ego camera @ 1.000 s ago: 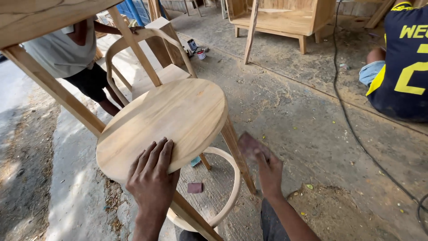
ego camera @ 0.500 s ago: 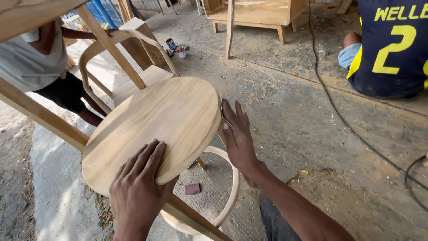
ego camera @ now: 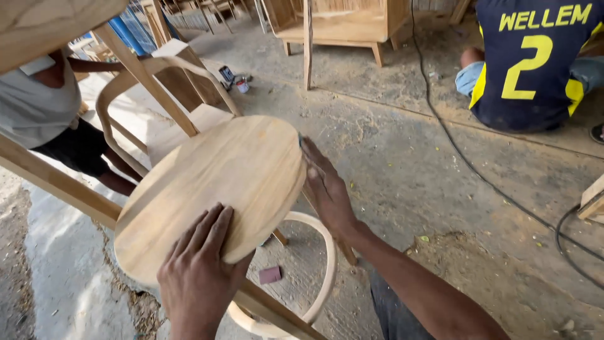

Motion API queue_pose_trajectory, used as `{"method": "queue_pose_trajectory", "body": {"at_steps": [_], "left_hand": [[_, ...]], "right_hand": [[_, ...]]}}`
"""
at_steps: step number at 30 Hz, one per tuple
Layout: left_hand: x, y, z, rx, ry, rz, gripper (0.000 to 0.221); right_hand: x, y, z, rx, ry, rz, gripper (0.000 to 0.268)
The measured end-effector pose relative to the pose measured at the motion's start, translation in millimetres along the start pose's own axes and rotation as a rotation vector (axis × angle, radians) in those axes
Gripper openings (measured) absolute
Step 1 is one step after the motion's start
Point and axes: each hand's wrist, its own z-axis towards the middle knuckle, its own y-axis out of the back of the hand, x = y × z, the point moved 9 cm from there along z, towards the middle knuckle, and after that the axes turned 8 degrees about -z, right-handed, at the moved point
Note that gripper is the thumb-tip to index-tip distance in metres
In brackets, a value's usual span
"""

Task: The person is using sandpaper to smooth the surface of a circular wooden stool seat in a woodworking shop.

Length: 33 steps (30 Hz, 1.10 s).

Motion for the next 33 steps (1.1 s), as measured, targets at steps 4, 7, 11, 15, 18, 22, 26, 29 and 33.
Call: {"method": "queue_pose_trajectory", "body": {"at_steps": [4,7,11,15,18,22,26,29,33], "left_hand": [[5,-4,-2,-0.063,-0.013,-0.026,0.069],[6,-13,-9,0.073,0.015,0.02,0.073],[4,0,-5,-0.1,-0.044,0.029,0.062],[2,6,-7,-0.077,-0.06,0.004,0.061],[-1,4,-4,-0.059,-0.022,-0.001,0.062],[-2,5,-4,-0.105,-0.023,0.047,0.058],[-5,3,-7,-0.02,0.014,0.009,0.064],[-2,0,4,-0.06,-0.013,0.005,0.064],[-4,4,-4,-0.014,0.035,0.007,0.064]], "right_hand": [[20,-18,-58,-0.035,0.402,-0.143,0.056],[6,-23,-55,-0.011,0.302,-0.269,0.051],[41,-22,-59,0.013,0.123,-0.176,0.062],[2,-28,-19,-0.09,-0.052,0.679,0.072],[22,-12,-18,-0.118,0.063,-0.006,0.059],[38,-21,-51,0.039,0.297,-0.163,0.05],[27,-5,-8,-0.008,0.082,0.222,0.063],[54,-7,-48,0.004,0.349,0.045,0.046],[-30,-11,2,0.03,-0.21,0.328,0.083]]}}
